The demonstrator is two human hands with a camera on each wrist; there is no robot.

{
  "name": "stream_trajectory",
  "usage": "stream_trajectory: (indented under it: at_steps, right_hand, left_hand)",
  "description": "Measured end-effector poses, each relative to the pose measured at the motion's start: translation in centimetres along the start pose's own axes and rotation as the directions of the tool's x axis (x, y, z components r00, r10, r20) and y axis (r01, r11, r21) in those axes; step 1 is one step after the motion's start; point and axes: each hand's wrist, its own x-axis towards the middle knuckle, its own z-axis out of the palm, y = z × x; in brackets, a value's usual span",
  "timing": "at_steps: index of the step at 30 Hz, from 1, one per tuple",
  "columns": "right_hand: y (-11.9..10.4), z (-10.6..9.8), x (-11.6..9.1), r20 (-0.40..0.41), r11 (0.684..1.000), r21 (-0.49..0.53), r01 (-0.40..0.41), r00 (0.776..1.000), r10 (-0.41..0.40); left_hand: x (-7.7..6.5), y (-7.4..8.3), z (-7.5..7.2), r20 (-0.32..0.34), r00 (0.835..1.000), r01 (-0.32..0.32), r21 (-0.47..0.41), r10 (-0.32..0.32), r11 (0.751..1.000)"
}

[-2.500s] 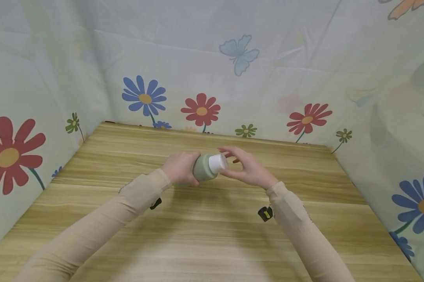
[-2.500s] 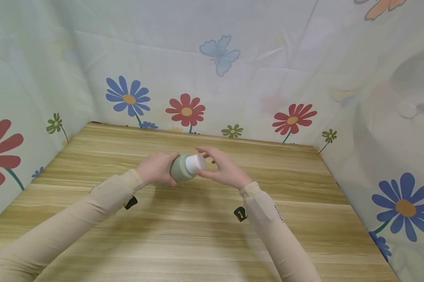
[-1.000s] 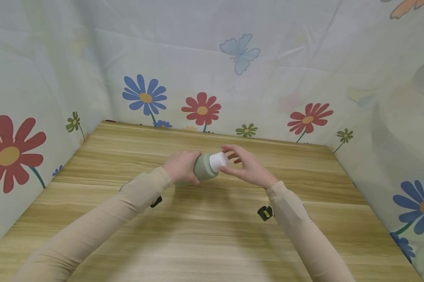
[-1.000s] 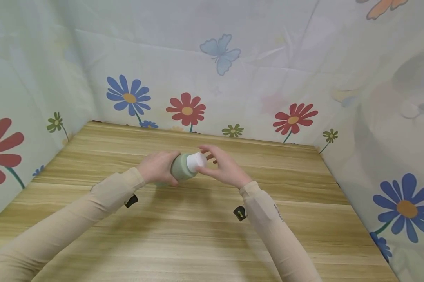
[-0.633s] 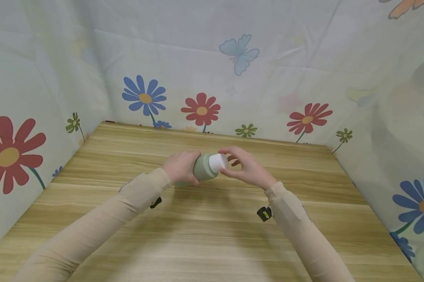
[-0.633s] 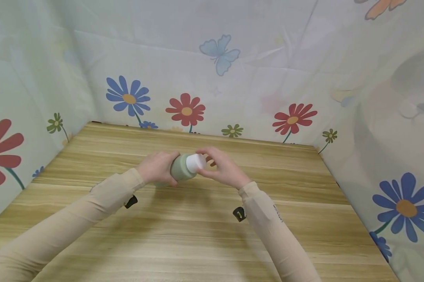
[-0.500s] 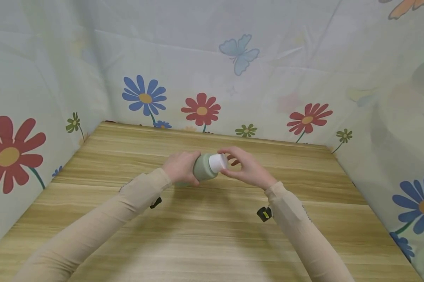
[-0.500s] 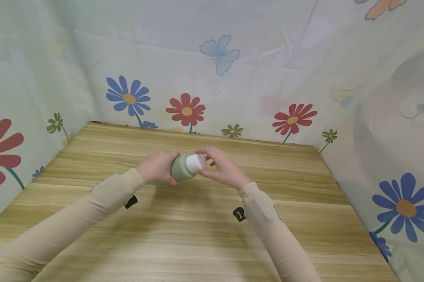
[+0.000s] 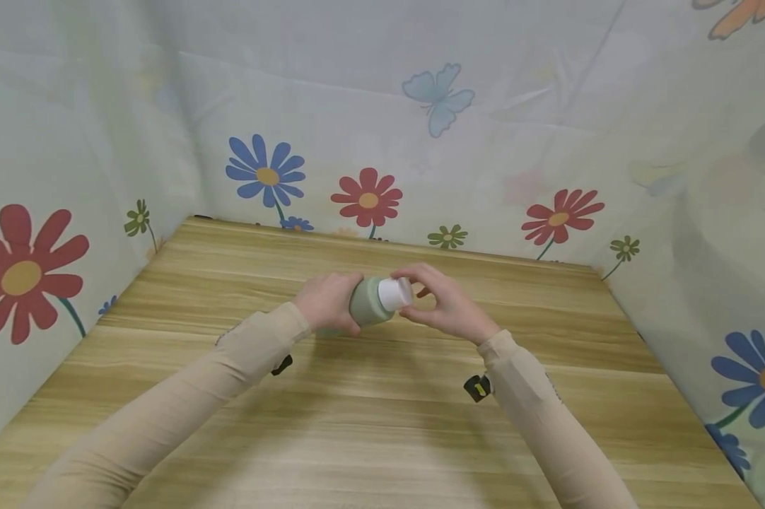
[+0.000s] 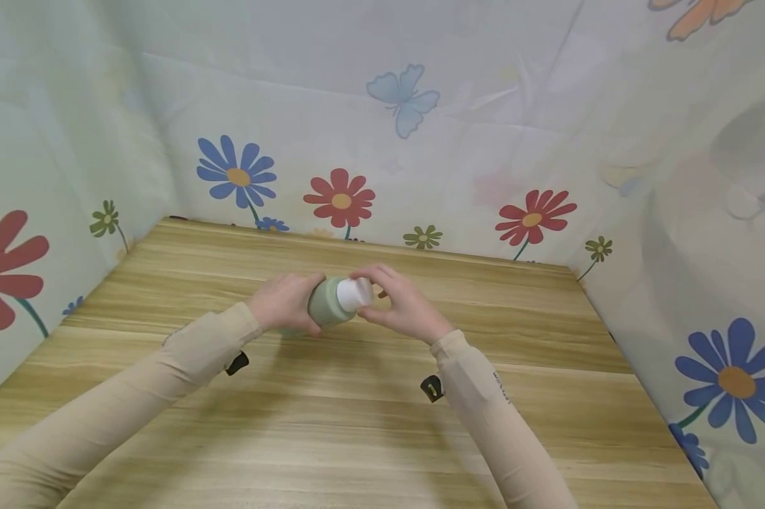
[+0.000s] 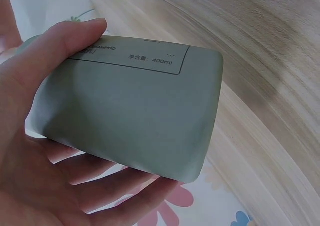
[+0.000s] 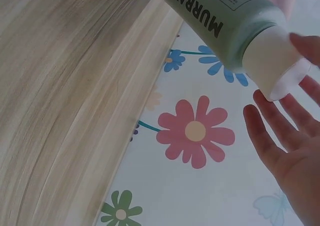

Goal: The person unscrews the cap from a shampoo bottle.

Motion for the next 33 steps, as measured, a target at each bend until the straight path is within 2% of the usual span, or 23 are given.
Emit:
stream_trajectory:
  at_steps: [6,13,33]
  right_hand:
    - [0.00,0.07,-0.04,-0.005,0.995,0.040,-0.087,0.996,0.087]
    - [-0.12,0.26,-0.03,0.002,0.976,0.021,-0.215,0.977,0.215]
    - [-0.36,0.30,0.08,0.003,0.992,-0.020,-0.121,0.993,0.121]
  left_hand:
    - [0.02,-0.05,0.17,-0.014,1.000,-0.014,0.009,0.014,1.000]
    - [-0.03,-0.02,0.32,-0.015,1.000,-0.022,0.006,0.022,1.000]
    - [-0.14,0.11,0.34,-0.011,1.000,-0.013,0.002,0.013,1.000]
